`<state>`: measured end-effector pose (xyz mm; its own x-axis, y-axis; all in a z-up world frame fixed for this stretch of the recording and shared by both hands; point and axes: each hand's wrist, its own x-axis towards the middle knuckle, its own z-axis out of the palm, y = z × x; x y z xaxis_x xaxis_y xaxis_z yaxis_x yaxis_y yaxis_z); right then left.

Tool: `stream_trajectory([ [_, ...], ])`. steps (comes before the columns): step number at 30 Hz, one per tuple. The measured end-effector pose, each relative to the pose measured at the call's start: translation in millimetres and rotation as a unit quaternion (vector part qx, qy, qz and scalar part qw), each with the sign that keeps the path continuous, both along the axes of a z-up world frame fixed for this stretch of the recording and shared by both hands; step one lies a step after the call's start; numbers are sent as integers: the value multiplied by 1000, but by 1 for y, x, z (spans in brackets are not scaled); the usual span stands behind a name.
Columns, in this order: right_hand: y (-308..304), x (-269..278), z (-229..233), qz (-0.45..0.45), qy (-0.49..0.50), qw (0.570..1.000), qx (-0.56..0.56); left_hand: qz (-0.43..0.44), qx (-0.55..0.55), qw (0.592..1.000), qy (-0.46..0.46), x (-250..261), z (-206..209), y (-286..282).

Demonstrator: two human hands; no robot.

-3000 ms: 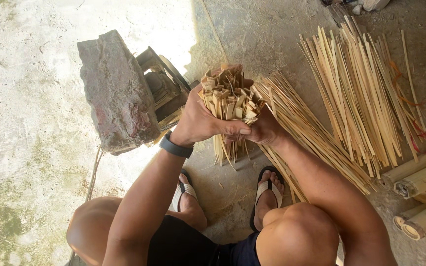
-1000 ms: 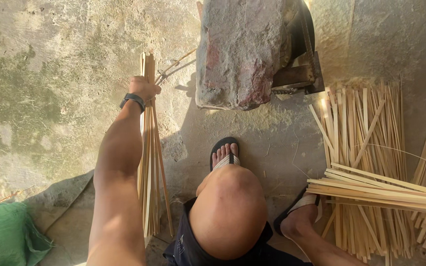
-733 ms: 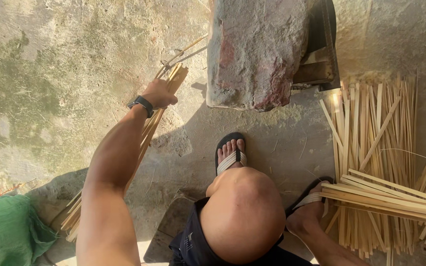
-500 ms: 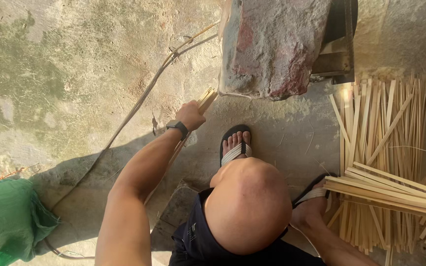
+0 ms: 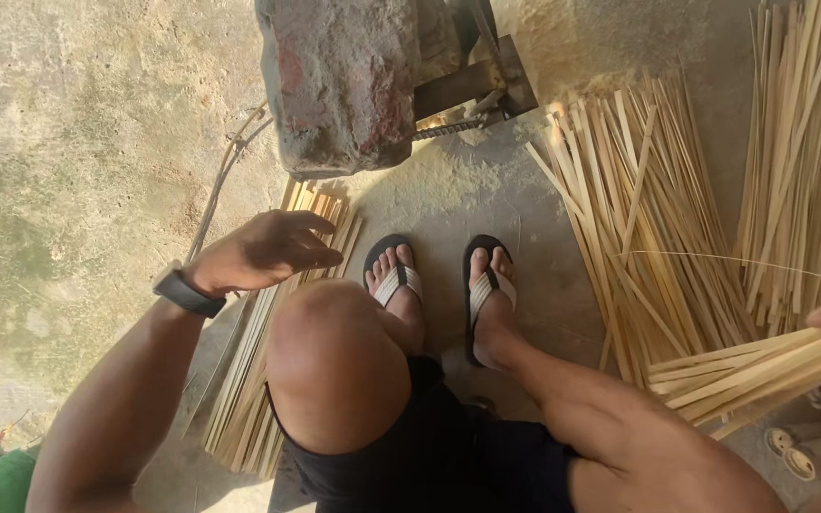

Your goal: The person gathers bundles of thin wooden sticks and feeds them into a rotating circular saw to trim the ends. The person holds the sticks with both hands, aligns them against the blade, and pushes them through to create a clean cut. The cut sticks are then set aside on the floor.

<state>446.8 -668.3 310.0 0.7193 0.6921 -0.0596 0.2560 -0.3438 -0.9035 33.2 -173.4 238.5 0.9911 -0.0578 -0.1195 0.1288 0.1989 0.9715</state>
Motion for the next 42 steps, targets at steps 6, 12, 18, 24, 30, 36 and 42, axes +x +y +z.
stream_trajectory([
  [6, 98, -27, -59, 184, 237, 952, -51, -172, 268, 922, 221, 93, 80, -64],
  [12, 164, -41, -175, 232, 474, 848, -46, 4, 96, 969, 230, 224, -63, -134],
  [18, 196, -45, -239, 205, 228, 942, -138, 294, -315, 884, 182, 264, -188, -150],
  [24, 188, -46, -249, 95, 69, 989, -85, 279, -384, 858, 195, 254, -209, -129],
  [30, 182, -57, -241, 89, 39, 994, -55, 281, -384, 867, 148, 256, -198, -132],
  [36, 180, -58, -233, 70, -29, 997, 27, 293, -358, 869, 174, 246, -195, -135],
  [42, 191, -40, -226, 71, -201, 973, 88, 392, -387, 824, 133, 251, -207, -135],
])
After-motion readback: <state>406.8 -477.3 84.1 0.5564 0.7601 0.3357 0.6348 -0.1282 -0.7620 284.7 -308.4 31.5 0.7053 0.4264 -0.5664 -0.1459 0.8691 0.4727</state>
